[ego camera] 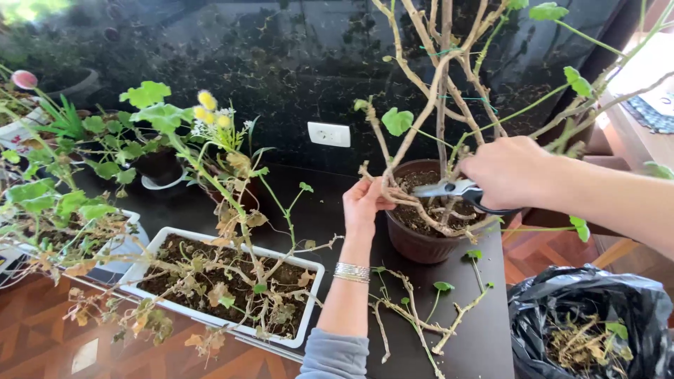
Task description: The person uses pruning shears to trim dead and dry branches from a potted plant. They cut the branches and place the clippings into a black trash bag positioned on the floor. The task is performed on a dark countertop with other potted plants nearby.
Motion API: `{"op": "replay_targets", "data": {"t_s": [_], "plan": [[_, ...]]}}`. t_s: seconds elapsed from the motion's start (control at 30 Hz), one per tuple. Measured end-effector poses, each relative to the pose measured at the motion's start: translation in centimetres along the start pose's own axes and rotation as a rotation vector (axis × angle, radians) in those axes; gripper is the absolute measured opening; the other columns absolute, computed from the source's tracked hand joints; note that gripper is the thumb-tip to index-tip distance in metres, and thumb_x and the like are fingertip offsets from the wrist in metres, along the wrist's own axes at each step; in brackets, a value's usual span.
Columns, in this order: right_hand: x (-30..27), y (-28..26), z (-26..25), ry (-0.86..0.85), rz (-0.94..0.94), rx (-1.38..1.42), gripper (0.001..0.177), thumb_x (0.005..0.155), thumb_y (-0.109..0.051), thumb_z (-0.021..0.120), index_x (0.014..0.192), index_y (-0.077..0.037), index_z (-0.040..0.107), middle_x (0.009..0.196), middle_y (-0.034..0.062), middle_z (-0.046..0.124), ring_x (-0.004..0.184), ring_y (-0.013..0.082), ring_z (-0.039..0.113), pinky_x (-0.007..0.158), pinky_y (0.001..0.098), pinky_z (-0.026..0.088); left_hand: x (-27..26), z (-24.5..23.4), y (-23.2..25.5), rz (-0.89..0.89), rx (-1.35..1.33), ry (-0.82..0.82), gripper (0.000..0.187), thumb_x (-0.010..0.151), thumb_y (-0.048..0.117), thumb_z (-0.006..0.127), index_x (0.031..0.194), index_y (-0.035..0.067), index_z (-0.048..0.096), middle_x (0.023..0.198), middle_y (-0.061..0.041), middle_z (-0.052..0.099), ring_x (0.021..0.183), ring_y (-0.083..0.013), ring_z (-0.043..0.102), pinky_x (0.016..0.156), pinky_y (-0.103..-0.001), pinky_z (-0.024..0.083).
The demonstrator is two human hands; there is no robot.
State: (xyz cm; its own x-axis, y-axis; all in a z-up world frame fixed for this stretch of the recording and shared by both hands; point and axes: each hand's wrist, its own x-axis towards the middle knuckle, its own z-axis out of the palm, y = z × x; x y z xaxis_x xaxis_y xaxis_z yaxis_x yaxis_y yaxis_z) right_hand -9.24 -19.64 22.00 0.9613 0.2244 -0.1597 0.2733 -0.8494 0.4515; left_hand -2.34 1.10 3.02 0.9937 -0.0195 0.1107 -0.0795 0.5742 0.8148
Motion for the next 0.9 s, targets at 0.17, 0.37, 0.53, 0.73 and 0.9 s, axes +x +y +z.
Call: {"op": "replay_targets", "data": {"t_s": [0.17,0.37,0.53,0.73,0.9], "plan": [[-3.9,-1.2,-1.2,-0.132,0.222,0.172,0.036,0.085,-0.054,0.062,0.107,-0.026,0.063,0.083,0.0030,0.076,0.078,0.0258,0.075,0.067,0.0391,0.062,-3.4,1.7,4.1,-0.240,0.097,0.040,0.020,0.103,0.013,0.061,0.115,0.000,0.071,0.090,-0.015,0.074,0.069,-0.0218,0.073,0.062,-0.029,0.065],[-4.1,-7.0,4.9,0.065,0.460,0.830,0.050,0.082,-0.041,0.070,0.129,-0.024,0.064,0.090,0.0071,0.079,0.088,0.0267,0.072,0.075,0.0399,0.056,-4.7,2.4,0.7,-0.331,-0.321,0.286,0.035,0.093,0.028,0.076,0.107,-0.001,0.065,0.092,-0.021,0.073,0.084,-0.0295,0.074,0.084,-0.043,0.064],[-1.3,-11.0,7.8,0.406,0.551,1.314,0.057,0.077,-0.039,0.087,0.127,-0.018,0.070,0.091,0.0119,0.079,0.101,0.0321,0.074,0.094,0.0467,0.056,-7.8,5.4,0.9,-0.160,-0.293,0.367,0.045,0.097,0.034,0.073,0.117,-0.005,0.061,0.118,-0.025,0.070,0.120,-0.0373,0.067,0.107,-0.049,0.054],[2.6,-11.3,12.4,0.491,0.633,1.439,0.056,0.071,-0.041,0.081,0.123,-0.025,0.070,0.083,0.0039,0.074,0.094,0.0234,0.071,0.086,0.0436,0.055,-6.3,6.1,-2.6,-0.002,0.372,0.592,0.022,0.077,0.019,0.086,0.096,0.010,0.079,0.084,-0.006,0.080,0.080,-0.0156,0.076,0.075,-0.030,0.062],[2.7,-11.0,12.9,0.496,0.579,1.524,0.062,0.069,-0.036,0.085,0.127,-0.019,0.068,0.083,0.0043,0.075,0.089,0.0220,0.072,0.085,0.0387,0.056,-4.0,5.4,-5.5,0.063,0.126,0.591,0.005,0.073,0.007,0.080,0.073,0.006,0.076,0.061,-0.008,0.071,0.054,-0.0108,0.066,0.057,-0.024,0.060]]}}
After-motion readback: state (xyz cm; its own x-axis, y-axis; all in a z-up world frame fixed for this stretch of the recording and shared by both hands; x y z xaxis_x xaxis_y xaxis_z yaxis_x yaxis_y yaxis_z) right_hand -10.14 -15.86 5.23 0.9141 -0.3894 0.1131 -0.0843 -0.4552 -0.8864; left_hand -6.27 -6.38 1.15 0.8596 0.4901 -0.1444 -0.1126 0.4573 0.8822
